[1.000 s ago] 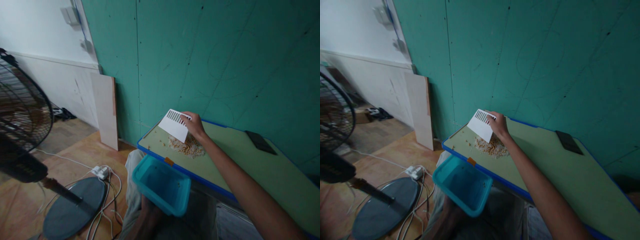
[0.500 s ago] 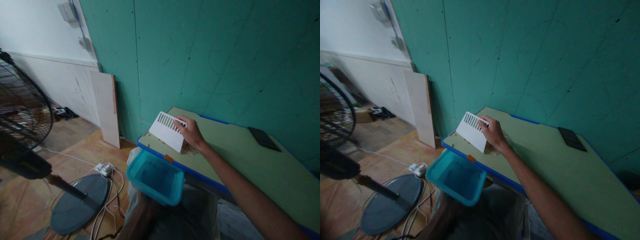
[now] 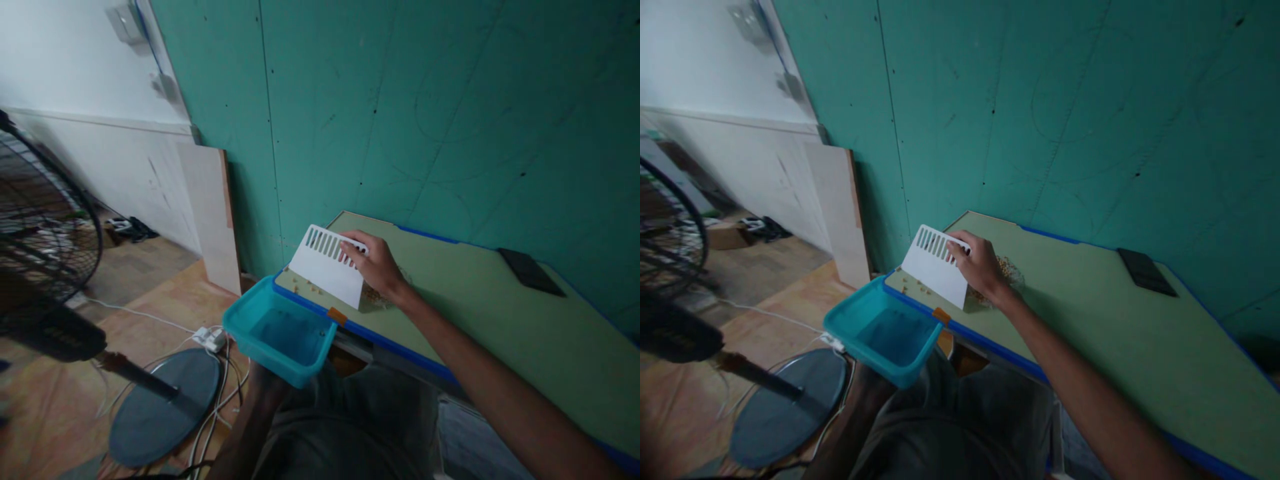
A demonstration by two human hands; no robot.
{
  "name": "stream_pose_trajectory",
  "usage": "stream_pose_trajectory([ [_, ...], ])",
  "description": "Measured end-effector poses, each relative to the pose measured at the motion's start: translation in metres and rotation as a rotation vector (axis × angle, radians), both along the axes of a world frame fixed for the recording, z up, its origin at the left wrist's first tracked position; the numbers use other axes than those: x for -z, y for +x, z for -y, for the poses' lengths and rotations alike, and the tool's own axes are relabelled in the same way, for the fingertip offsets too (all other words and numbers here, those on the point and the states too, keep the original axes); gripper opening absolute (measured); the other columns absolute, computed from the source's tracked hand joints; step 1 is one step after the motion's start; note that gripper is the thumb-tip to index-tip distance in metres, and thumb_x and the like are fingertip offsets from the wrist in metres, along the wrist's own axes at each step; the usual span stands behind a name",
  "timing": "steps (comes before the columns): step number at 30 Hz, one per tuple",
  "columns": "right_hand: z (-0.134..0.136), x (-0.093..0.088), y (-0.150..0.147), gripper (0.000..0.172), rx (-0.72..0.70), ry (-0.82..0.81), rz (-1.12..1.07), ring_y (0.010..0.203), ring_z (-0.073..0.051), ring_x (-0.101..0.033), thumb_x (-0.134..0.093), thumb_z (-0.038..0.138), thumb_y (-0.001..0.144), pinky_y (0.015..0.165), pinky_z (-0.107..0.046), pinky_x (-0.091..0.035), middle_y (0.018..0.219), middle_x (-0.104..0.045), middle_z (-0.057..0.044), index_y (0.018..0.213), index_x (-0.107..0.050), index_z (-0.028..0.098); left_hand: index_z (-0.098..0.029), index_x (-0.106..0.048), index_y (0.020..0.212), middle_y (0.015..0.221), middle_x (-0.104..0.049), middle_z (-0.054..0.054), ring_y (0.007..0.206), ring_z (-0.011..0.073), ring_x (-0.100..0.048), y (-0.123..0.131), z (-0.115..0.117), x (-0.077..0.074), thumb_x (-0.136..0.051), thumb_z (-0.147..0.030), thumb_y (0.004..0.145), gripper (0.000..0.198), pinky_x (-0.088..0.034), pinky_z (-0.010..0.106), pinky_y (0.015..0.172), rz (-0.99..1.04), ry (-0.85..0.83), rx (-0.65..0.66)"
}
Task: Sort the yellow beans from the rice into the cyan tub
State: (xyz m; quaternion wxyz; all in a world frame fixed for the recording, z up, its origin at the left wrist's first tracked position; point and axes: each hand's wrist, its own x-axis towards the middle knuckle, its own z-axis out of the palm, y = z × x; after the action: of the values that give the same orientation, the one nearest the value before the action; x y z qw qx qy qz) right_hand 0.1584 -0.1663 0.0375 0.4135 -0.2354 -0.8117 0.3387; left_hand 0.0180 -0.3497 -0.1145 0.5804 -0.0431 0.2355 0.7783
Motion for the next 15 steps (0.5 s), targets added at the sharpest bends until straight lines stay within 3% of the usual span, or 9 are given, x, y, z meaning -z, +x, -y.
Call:
stream_pose_trajectory([
  [3,0.0032,0.0001,-0.0004,0.027,-0.017,-0.005,0.0,0.069,-0.017,-0.065,-0.06,0.037,0.092,0.063,-0.028,-0.049,0.082,-0.074,-0.004,0.105,-0.073,0.018,-0.019,-0.079,0.085,0.089,-0.079,0.008,0.094,0.0252,-0.073,0.002,-0.0016,-0.0109,-0.034,-0.039,0.103,0.052,-0.053,0.048,0.099,0.051,-0.12,-0.074],
  [8,0.0075,0.0032,-0.0021,0.028,-0.065,-0.016,0.015,0.071,-0.017,-0.066,-0.06,0.038,0.093,0.063,-0.028,-0.049,0.083,-0.074,-0.004,0.108,-0.074,0.018,-0.02,-0.079,0.09,0.091,-0.08,0.007,0.101,0.0251,-0.073,0.0001,-0.0015,-0.0089,-0.035,-0.041,0.103,0.05,-0.053,0.047,0.101,0.079,-0.075,-0.042],
  [13,0.0097,0.0053,-0.0032,0.029,-0.094,-0.051,0.011,0.071,-0.016,-0.065,-0.061,0.038,0.093,0.063,-0.028,-0.049,0.084,-0.073,-0.004,0.111,-0.074,0.018,-0.018,-0.079,0.098,0.098,-0.08,0.009,0.065,0.0143,-0.068,-0.0003,-0.0045,-0.0067,-0.035,-0.045,0.103,0.052,-0.059,0.03,0.076,0.095,-0.063,-0.028],
  [15,0.0104,0.0048,-0.0031,0.029,-0.114,-0.058,0.008,0.072,-0.016,-0.065,-0.061,0.038,0.094,0.064,-0.028,-0.049,0.085,-0.073,-0.004,0.111,-0.074,0.019,-0.019,-0.079,0.097,0.098,-0.08,0.009,0.063,0.0147,-0.068,0.0016,-0.006,-0.0095,-0.035,-0.045,0.103,0.051,-0.059,0.032,0.079,0.088,-0.081,-0.034],
])
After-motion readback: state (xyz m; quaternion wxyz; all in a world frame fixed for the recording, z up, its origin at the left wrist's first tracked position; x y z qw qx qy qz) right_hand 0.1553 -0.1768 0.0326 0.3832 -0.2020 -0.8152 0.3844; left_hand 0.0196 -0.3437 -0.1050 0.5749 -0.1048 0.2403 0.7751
